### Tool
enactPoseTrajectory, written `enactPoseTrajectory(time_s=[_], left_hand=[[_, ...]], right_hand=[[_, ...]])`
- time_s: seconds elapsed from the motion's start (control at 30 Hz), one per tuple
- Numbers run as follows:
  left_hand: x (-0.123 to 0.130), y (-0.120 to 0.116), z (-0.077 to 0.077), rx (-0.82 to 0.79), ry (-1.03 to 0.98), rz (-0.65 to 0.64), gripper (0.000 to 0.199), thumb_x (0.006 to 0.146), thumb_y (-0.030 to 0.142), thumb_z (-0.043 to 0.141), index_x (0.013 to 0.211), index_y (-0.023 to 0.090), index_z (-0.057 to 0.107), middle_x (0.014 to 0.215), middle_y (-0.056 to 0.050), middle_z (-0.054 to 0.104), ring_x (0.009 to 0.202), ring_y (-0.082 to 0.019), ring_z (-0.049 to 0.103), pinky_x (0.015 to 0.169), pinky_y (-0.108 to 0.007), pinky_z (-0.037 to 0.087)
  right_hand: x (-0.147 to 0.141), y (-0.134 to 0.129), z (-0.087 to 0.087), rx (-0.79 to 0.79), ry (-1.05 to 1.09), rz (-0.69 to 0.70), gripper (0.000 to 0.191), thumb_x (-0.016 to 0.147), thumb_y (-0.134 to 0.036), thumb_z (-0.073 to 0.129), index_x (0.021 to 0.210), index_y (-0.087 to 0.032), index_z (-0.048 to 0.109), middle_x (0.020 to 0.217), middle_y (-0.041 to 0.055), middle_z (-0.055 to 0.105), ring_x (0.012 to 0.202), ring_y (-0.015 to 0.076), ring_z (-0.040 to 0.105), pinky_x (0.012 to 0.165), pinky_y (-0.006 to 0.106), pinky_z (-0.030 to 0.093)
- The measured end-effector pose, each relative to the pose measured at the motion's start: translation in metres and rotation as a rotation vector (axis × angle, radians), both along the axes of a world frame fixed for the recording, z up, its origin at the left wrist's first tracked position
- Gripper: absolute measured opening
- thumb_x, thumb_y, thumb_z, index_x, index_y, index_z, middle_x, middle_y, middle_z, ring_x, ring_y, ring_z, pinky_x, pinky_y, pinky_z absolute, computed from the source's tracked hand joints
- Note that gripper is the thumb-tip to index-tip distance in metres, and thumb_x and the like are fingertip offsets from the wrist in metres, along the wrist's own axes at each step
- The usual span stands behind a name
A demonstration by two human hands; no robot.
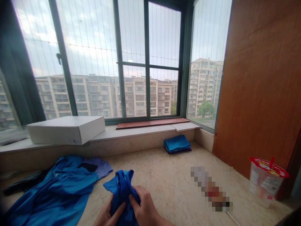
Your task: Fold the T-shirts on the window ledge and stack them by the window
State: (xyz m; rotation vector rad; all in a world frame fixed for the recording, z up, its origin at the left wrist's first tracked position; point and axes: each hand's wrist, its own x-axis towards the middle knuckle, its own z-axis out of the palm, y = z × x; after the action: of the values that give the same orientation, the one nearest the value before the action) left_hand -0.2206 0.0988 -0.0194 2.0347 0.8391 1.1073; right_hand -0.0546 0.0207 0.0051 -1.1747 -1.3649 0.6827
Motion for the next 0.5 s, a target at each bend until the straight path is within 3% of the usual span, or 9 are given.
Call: enactPoseTrajectory(time_s=[0.1,0.2,0.3,0.4,0.5], left_hand=[[-0.004,0.000,0.014,-0.199,-0.091,-0.079,0.048,0.090,0.061,0.058,0.111,0.023,0.077,0.107,-0.009,0.080,0.102,-0.033,0.076,0.090,-0.044,0.063],[-0.008,0.005,0.024,-0.226,-0.142,0.009,0.053,0.085,0.066,0.063,0.105,0.019,0.077,0.106,-0.010,0.080,0.104,-0.036,0.074,0.094,-0.048,0.060],[-0.008,0.007,0.022,-0.312,-0.148,0.098,0.067,0.083,0.069,0.062,0.122,0.015,0.071,0.118,-0.014,0.077,0.110,-0.037,0.072,0.094,-0.048,0.060],[-0.005,0.000,0.017,-0.413,-0.108,0.045,0.080,0.088,0.066,0.058,0.145,0.011,0.054,0.138,-0.022,0.065,0.119,-0.035,0.069,0.095,-0.045,0.059],[-0.001,-0.012,0.019,-0.346,-0.024,-0.124,0.082,0.081,0.058,0.072,0.149,0.018,0.052,0.146,-0.019,0.059,0.125,-0.036,0.065,0.101,-0.048,0.056]], right_hand=[[0.010,0.002,0.006,-0.051,0.228,-0.076,0.049,0.095,-0.065,0.056,0.104,-0.022,0.077,0.100,0.0091,0.076,0.097,0.0292,0.069,0.093,0.043,0.052],[0.023,0.006,0.010,-0.038,0.456,-0.153,0.055,0.088,-0.070,0.063,0.107,-0.021,0.075,0.107,0.0084,0.076,0.106,0.0295,0.068,0.100,0.043,0.050],[0.031,0.008,0.011,-0.051,0.652,-0.181,0.061,0.080,-0.074,0.070,0.111,-0.021,0.073,0.113,0.0079,0.076,0.114,0.0293,0.066,0.105,0.043,0.048],[0.030,0.004,0.010,-0.097,0.731,-0.083,0.064,0.076,-0.074,0.074,0.112,-0.022,0.072,0.112,0.0077,0.076,0.112,0.0278,0.068,0.103,0.041,0.050],[0.024,-0.004,0.010,-0.206,0.738,0.148,0.061,0.077,-0.073,0.074,0.110,-0.022,0.072,0.098,0.0061,0.076,0.095,0.0251,0.072,0.090,0.040,0.056]])
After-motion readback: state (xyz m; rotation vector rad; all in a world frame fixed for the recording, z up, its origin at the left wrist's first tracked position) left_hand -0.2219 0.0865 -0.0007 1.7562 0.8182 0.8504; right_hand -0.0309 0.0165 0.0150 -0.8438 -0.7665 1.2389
